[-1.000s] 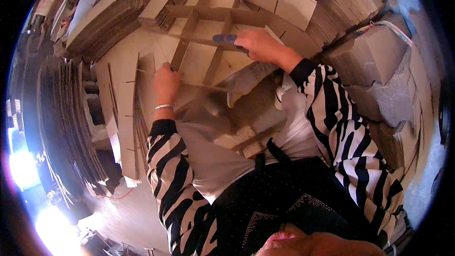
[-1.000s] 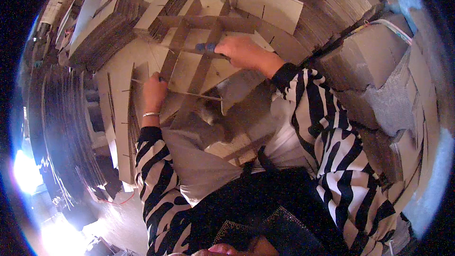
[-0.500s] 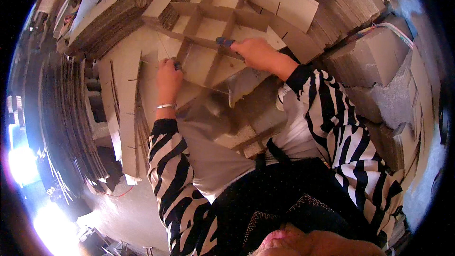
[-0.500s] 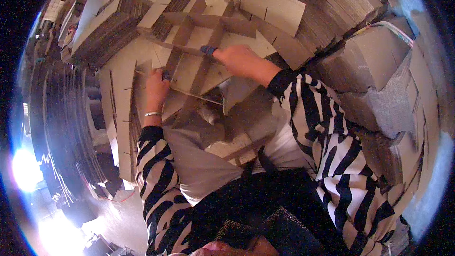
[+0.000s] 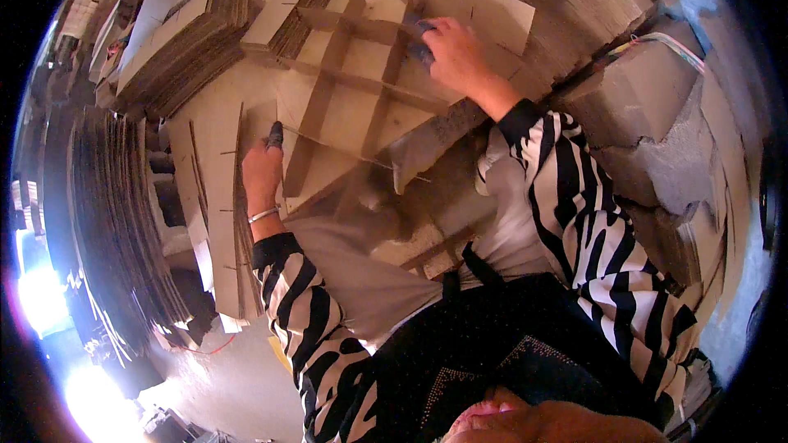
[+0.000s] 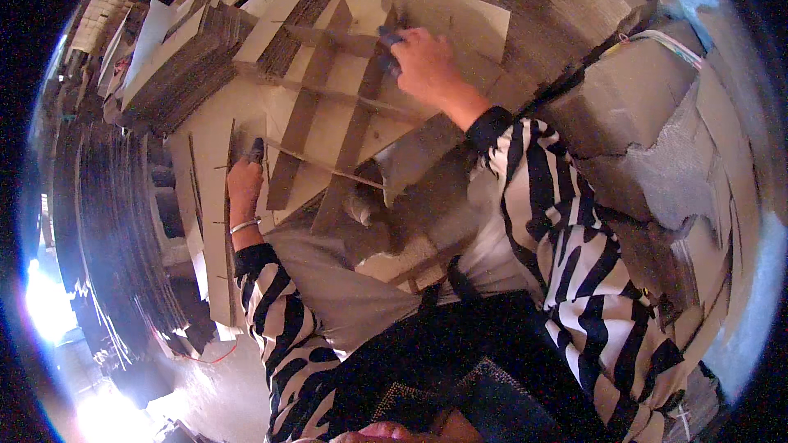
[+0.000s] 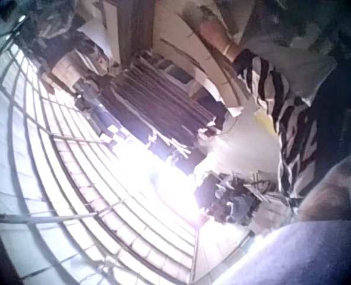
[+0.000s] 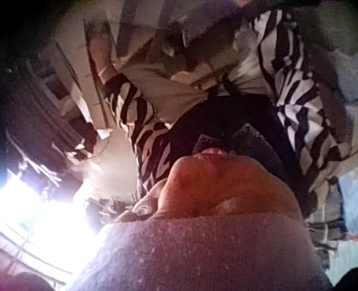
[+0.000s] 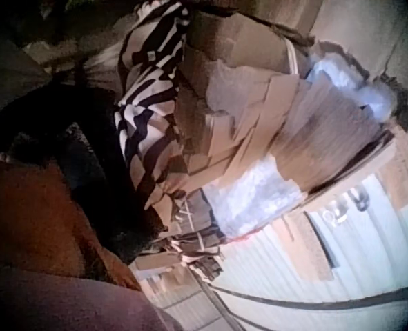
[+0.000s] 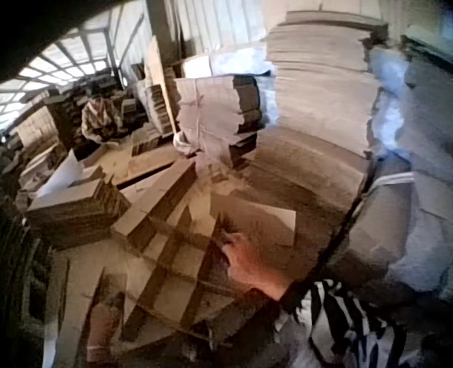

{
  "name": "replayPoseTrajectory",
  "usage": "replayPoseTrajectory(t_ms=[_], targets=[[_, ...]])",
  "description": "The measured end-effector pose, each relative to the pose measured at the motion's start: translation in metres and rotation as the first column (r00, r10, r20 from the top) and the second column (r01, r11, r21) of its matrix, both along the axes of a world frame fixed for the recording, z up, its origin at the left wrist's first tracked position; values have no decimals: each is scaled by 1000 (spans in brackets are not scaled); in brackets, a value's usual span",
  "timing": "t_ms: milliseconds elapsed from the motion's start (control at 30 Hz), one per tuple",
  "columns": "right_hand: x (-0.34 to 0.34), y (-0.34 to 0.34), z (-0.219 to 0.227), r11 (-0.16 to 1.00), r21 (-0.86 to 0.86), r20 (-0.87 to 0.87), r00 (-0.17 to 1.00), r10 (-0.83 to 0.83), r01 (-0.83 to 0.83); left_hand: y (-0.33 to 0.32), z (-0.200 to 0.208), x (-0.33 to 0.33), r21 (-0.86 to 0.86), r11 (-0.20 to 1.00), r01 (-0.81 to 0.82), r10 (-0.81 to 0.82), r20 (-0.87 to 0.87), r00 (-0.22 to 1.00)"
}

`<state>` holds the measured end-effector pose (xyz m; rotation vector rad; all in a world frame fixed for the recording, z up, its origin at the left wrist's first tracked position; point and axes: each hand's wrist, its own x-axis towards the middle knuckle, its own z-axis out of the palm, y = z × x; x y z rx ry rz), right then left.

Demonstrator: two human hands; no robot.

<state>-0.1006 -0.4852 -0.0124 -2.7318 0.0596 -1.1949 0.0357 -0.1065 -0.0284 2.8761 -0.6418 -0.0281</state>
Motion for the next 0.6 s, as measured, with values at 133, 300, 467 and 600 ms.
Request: replayPoseTrajectory(t_ms=[133, 300, 467, 600], targets=[[-3, 4, -15, 877, 423, -672, 729, 134, 229, -79, -10, -30, -44, 967, 252, -256, -143, 956], [26, 71, -32, 740, 651, -452, 696, 557, -170, -133, -14, -106, -329, 942, 68, -178, -316, 932], [-5, 2, 65, 994, -64, -105, 990, -91, 85, -107, 15, -100, -686, 727, 31, -334, -313, 889], [-40, -92, 72, 848, -290, -603, 604, -522, 443, -84, 65, -93, -818, 277, -505, -578, -561, 592]])
